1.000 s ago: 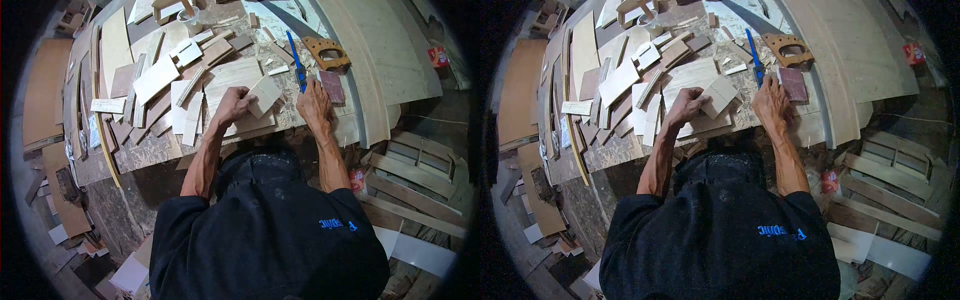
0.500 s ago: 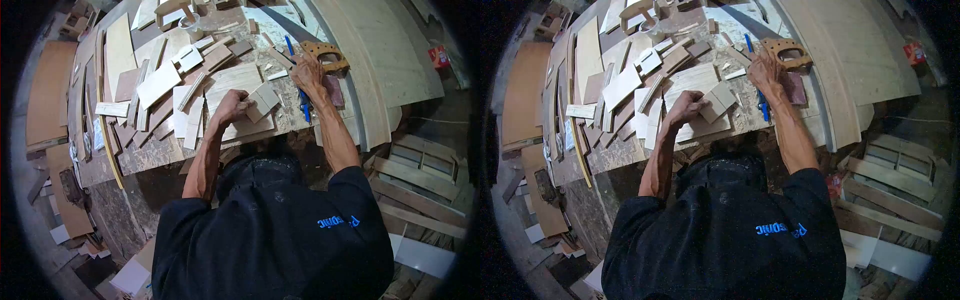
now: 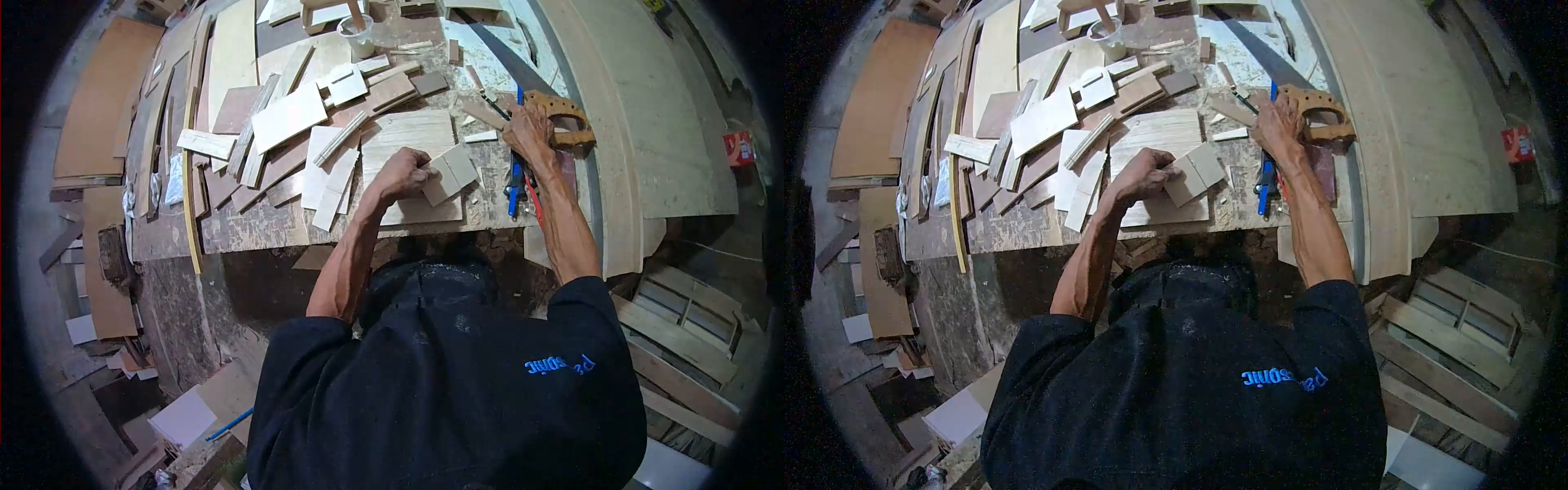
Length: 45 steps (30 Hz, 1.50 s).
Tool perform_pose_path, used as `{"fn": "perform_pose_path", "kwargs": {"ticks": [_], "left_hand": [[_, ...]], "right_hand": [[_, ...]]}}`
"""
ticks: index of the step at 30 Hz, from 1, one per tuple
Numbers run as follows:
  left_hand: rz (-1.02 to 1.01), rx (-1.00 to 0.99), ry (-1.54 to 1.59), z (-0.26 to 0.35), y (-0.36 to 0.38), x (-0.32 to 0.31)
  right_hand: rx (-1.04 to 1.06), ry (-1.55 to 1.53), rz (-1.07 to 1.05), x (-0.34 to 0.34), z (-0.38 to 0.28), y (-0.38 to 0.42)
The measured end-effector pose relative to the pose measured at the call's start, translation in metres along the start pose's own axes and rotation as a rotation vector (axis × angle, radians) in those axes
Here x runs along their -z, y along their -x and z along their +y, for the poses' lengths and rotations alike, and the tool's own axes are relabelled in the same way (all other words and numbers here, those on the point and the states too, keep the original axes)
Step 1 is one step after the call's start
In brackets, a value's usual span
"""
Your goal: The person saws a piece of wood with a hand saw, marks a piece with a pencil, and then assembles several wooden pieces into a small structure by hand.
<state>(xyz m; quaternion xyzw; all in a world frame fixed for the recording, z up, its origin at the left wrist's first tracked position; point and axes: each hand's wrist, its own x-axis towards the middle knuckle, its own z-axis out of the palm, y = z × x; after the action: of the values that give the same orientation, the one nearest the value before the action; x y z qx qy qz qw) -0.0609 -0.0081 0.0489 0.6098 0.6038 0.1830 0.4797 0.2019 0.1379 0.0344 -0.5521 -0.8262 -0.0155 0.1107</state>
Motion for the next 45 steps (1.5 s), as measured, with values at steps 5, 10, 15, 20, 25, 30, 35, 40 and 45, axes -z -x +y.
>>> {"fn": "perform_pose_path", "kwargs": {"ticks": [5,10,15,20,25,30,35,40,45], "left_hand": [[0.028,0.001,0.023,0.007,0.005,0.0],[0.031,0.048,0.075,0.017,0.012,0.002],[0.031,0.064,-0.013,0.017,0.008,0.004],[0.029,0.089,-0.068,0.015,0.002,0.003],[0.024,0.07,-0.116,0.015,0.001,0.004],[0.047,0.047,-0.051,0.01,0.0,0.001],[0.069,0.095,-0.049,0.016,0.003,0.0],[0.046,0.025,-0.11,0.014,-0.002,0.005],[0.069,-0.032,-0.09,-0.003,-0.009,0.0]], "right_hand": [[0.15,0.042,0.11,-0.021,0.01,-0.009],[-0.148,-0.202,0.05,0.009,-0.009,-0.01],[-0.157,-0.74,0.178,0.057,-0.047,0.031],[-0.17,-1.15,-0.03,0.046,-0.09,0.09],[-0.277,-1.312,-0.016,0.036,-0.102,0.098],[-0.285,-1.206,-0.102,0.046,-0.096,0.104],[-0.288,-1.027,-0.22,0.053,-0.063,0.125],[-0.268,-1.027,-0.065,0.055,-0.064,0.114],[-0.167,-0.904,-0.049,0.041,-0.062,0.094]]}}
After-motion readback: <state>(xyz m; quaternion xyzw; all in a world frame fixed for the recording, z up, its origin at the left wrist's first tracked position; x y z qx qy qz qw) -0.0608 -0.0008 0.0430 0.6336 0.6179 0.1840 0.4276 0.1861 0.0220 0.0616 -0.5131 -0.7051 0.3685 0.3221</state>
